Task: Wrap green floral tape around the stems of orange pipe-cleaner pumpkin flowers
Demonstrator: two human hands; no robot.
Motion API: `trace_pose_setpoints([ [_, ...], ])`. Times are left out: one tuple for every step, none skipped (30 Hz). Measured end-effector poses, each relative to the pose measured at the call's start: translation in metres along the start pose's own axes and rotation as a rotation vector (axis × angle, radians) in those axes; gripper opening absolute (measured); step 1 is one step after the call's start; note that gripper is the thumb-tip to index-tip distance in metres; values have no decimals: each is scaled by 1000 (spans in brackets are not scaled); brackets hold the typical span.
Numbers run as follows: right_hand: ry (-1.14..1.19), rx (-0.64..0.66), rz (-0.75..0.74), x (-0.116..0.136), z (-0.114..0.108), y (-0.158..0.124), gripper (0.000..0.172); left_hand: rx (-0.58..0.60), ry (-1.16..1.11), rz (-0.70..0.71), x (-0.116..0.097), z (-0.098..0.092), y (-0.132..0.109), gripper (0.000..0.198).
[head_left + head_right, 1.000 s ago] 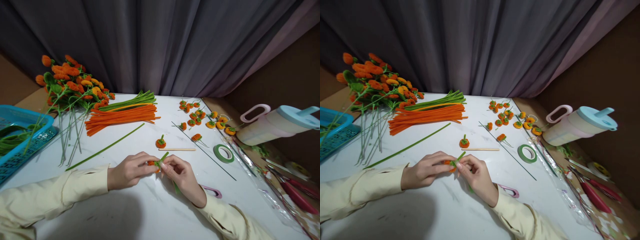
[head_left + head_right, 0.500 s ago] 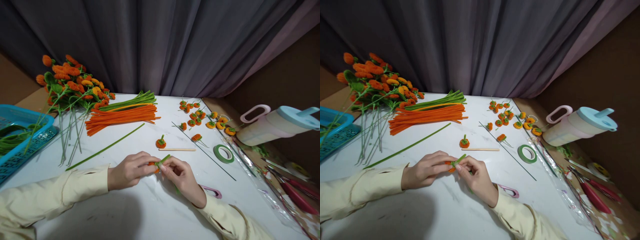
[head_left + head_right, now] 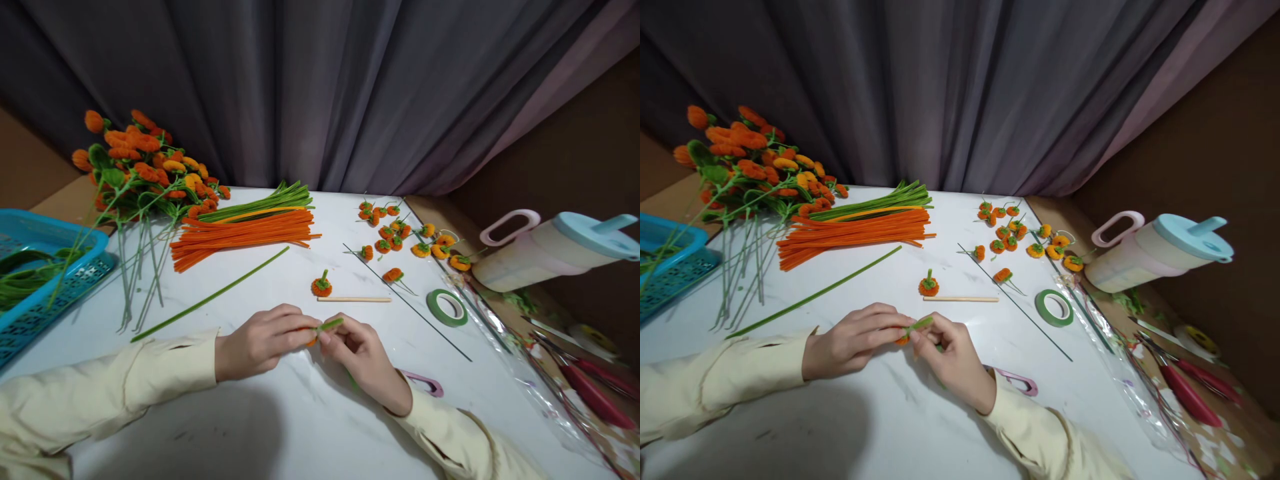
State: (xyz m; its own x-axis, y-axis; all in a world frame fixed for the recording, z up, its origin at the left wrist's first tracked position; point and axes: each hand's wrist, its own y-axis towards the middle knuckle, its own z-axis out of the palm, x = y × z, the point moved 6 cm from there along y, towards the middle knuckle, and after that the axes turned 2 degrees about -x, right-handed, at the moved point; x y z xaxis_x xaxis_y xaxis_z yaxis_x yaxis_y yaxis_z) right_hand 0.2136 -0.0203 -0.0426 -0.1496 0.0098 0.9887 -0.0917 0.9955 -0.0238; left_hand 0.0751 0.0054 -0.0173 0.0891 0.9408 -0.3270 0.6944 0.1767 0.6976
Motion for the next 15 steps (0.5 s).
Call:
trace_pose_setpoints([
  [-11,2,-4,-1,0,0,28,8,0,2,0,0,0,40],
  [-21,3,-9,-1,0,0,27,15,1,4,0,0,0,40],
  [-27,5,-14,-1,0,0,25,21,1,6,0,1,-1,40],
  [-29,8,-17,-2,0,0,24,26,-1,7,0,1,-1,40],
  [-26,11,-19,-2,0,1,22,29,-3,7,0,1,-2,40],
  [-18,12,-20,-2,0,1,21,31,-7,4,0,2,-2,40],
  [-10,13,-19,-2,0,1,20,30,-11,3,0,2,-3,40],
  [-2,13,-16,-2,0,1,20,27,-16,1,1,2,-3,40],
  [5,13,-12,-3,0,1,20,24,-22,0,1,2,-3,41],
  [11,11,-6,-3,0,1,21,20,-28,-3,1,3,-4,42],
  [19,9,3,-3,0,2,22,14,-35,-7,1,3,-4,43],
  [29,8,14,-4,0,1,22,9,-39,-13,1,3,-4,44],
  [41,7,26,-4,0,1,23,5,-41,-18,1,2,-4,44],
  [53,8,40,-5,0,1,23,1,-40,-23,1,2,-3,44],
  [68,10,53,-6,0,1,23,-5,-37,-26,1,2,-3,44],
])
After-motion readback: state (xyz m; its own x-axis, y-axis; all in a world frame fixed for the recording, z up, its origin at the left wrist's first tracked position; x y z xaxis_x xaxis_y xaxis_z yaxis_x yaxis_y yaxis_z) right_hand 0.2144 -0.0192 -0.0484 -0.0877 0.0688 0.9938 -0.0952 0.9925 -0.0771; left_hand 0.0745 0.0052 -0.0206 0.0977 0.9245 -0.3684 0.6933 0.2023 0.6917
